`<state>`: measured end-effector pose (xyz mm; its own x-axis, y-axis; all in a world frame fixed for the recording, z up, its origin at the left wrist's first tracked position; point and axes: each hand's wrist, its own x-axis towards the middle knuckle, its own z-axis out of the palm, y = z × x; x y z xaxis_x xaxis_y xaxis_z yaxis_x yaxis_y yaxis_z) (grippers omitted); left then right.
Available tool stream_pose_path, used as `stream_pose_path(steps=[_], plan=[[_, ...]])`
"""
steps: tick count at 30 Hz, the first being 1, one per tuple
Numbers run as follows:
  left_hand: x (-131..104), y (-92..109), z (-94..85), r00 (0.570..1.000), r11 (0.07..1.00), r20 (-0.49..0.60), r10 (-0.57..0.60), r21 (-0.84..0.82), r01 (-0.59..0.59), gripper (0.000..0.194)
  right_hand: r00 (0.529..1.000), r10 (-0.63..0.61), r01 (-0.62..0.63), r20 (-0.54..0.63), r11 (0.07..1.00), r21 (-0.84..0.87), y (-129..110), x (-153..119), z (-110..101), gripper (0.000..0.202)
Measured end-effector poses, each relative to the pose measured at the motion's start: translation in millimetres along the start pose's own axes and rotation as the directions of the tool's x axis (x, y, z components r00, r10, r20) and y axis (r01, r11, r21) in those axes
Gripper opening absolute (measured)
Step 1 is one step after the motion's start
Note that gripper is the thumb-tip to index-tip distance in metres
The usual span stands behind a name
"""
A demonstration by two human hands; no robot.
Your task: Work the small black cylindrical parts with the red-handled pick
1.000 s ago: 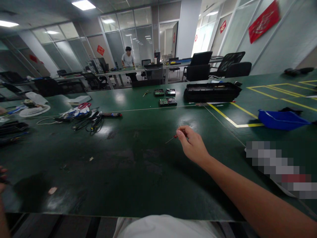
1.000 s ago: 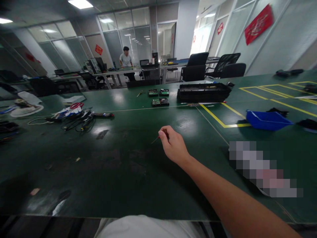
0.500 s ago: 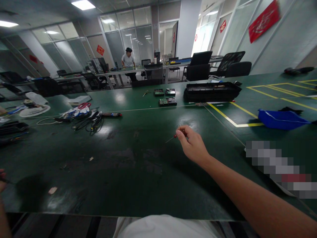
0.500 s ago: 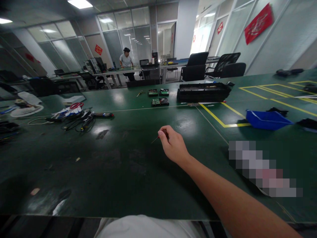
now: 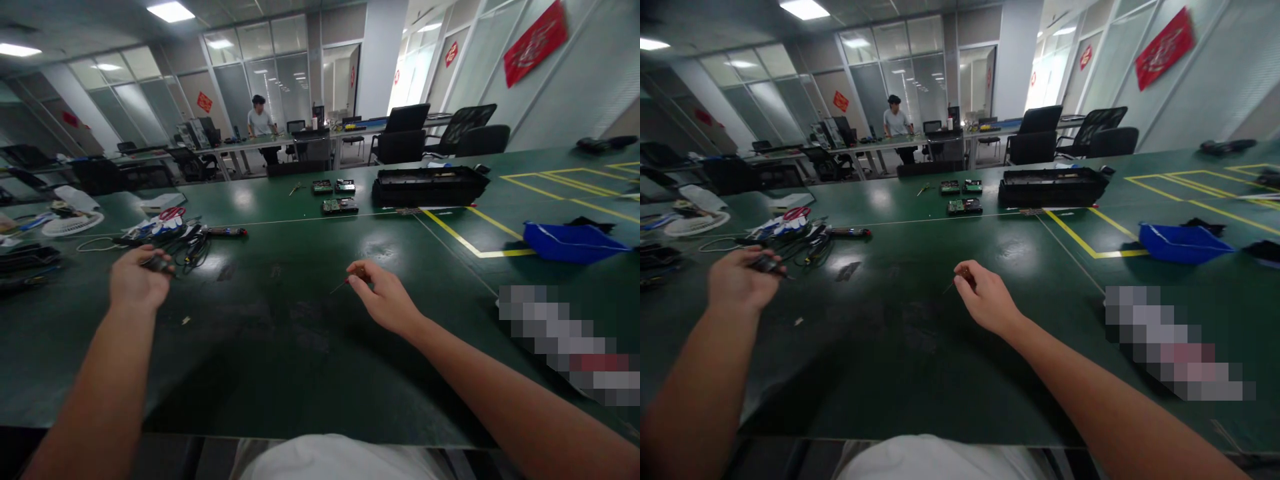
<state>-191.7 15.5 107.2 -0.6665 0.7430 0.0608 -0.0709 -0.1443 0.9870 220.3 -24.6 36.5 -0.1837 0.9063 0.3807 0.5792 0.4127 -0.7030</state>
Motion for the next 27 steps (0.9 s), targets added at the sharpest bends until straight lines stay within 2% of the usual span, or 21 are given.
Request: stream_pose_path(steps=[1,3,4,5,7,8,10,12,14,16,19,21,24,27], plan=[[-10,-2,18.6,0.995,0.996,0.084,-0.060,-0.062,0.065,0.019,1.000,-0.003,0.003,0.000,1.000,-0.009,-1,0,-1,0.016],[-35,-11,54.1,0.959,0.989,0.255,-0.119,-0.052,0.137,0.036,1.000,-0.016,0.016,0.009,1.000,-0.020,-2,-1,-2,0.018],[-48,-18,70.1,0.945,0.986,0.289,-0.152,-0.023,0.165,0.042,1.000,-0.025,0.025,0.019,0.999,-0.021,-3,-1,-2,0.019],[-61,-27,84.7,0.918,0.985,0.364,-0.156,-0.012,0.172,0.044,0.999,-0.032,0.033,0.029,0.999,-0.022,-4,-1,-2,0.020],[-86,-46,108.9,0.829,0.989,0.541,-0.140,0.030,0.148,0.043,0.998,-0.044,0.045,0.042,0.999,-0.026,-5,-2,-3,0.022],[-98,-55,118.4,0.803,0.993,0.585,-0.115,0.044,0.110,0.041,0.998,-0.051,0.053,0.041,0.998,-0.029,-6,-3,-3,0.023],[-117,-73,132.1,0.745,0.996,0.663,-0.078,0.081,0.032,0.038,0.997,-0.070,0.070,0.015,0.997,-0.039,-7,-4,-4,0.023],[-132,-86,139.0,0.661,0.994,0.748,-0.061,0.109,-0.032,0.035,0.995,-0.094,0.092,-0.036,0.995,-0.046,-8,-5,-6,0.020],[-142,-95,140.0,0.563,0.985,0.825,-0.056,0.139,-0.106,0.034,0.989,-0.118,0.115,-0.087,0.992,-0.044,-10,-7,-8,0.016],[-148,-102,137.1,0.503,0.974,0.863,-0.037,0.143,-0.174,0.036,0.982,-0.130,0.127,-0.134,0.991,-0.029,-10,-9,-9,0.014],[-154,-110,131.0,0.476,0.964,0.879,0.015,0.114,-0.241,0.041,0.971,-0.103,0.110,-0.216,0.994,0.023,-9,-12,-8,0.012],[-156,-113,128.5,0.477,0.969,0.879,-0.003,0.120,-0.215,0.049,0.957,-0.067,0.097,-0.281,0.991,0.092,-7,-15,-6,0.014],[-157,-115,127.8,0.506,0.982,0.861,-0.056,0.139,-0.127,0.056,0.929,-0.024,0.109,-0.370,0.971,0.212,-4,-17,-3,0.016],[-156,-115,127.6,0.532,0.977,0.846,-0.037,0.142,-0.158,0.047,0.911,-0.030,0.143,-0.411,0.958,0.248,-1,-16,-2,0.016]])
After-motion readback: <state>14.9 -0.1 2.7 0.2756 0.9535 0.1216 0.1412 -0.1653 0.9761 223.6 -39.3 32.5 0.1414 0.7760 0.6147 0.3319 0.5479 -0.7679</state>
